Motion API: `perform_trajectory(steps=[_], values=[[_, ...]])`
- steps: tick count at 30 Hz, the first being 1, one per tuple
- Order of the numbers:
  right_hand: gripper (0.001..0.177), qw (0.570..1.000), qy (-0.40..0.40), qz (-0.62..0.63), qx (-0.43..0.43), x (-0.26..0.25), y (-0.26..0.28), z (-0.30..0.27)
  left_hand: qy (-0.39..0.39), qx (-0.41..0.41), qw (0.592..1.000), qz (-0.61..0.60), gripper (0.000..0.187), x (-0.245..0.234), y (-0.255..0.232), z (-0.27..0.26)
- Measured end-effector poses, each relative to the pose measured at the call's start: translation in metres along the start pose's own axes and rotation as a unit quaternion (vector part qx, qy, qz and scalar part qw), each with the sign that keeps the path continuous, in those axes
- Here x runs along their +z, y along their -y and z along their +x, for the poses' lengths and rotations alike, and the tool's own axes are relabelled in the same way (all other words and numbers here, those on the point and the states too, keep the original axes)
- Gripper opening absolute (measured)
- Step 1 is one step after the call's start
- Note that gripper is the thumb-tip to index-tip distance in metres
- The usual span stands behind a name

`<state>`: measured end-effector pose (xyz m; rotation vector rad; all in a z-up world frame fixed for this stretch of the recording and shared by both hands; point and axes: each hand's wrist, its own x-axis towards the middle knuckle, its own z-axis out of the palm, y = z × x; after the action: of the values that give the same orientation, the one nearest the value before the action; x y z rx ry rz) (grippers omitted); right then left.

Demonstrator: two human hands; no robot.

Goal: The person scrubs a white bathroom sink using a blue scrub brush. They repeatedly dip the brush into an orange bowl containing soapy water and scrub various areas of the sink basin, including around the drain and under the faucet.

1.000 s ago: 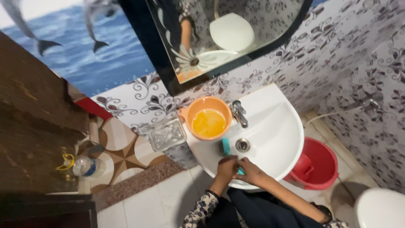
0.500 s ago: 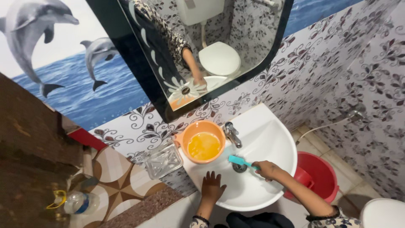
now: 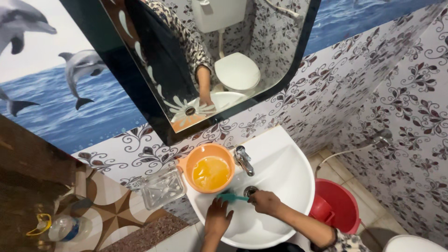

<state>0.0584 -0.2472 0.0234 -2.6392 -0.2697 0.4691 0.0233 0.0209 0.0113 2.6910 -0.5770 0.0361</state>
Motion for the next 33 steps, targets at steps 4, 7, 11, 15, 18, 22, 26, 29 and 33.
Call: perform_trajectory(steps=[4,7,11,15,18,22,26,29,33], values=[[0.034,0.998,-0.014,-0.066,0.011,-0.052,-0.060,-0.021,-0.002,-0.019,1.000,0.010,0.047,-0.005,-0.009,-0.012],[0.030,0.985,-0.009,-0.111,0.131,-0.138,-0.110,-0.033,0.021,-0.050,0.998,0.011,0.047,-0.015,-0.014,0.001],[0.028,0.990,0.000,-0.110,0.089,-0.106,-0.083,-0.029,0.045,-0.083,0.995,0.017,0.049,-0.023,-0.019,0.002],[0.031,0.999,0.038,-0.008,-0.032,-0.005,0.016,-0.014,0.054,-0.098,0.994,0.013,0.048,-0.030,-0.026,0.004],[0.035,0.995,0.055,-0.078,-0.030,-0.013,-0.008,-0.002,0.021,-0.076,0.997,-0.008,0.046,-0.031,-0.024,0.007],[0.021,0.991,-0.034,-0.128,0.014,-0.078,-0.117,0.000,-0.012,-0.072,0.996,-0.042,0.042,-0.028,-0.024,0.000],[0.023,0.990,-0.007,-0.136,0.031,-0.096,-0.116,0.007,-0.047,-0.075,0.995,-0.055,0.039,-0.033,-0.024,0.001],[0.023,0.996,0.031,-0.082,0.000,-0.014,-0.015,0.017,-0.057,-0.065,0.994,-0.059,0.036,-0.034,-0.022,0.001],[0.024,0.990,0.045,-0.131,0.003,-0.002,-0.006,0.019,-0.060,-0.046,0.995,-0.061,0.037,-0.037,-0.022,-0.001]])
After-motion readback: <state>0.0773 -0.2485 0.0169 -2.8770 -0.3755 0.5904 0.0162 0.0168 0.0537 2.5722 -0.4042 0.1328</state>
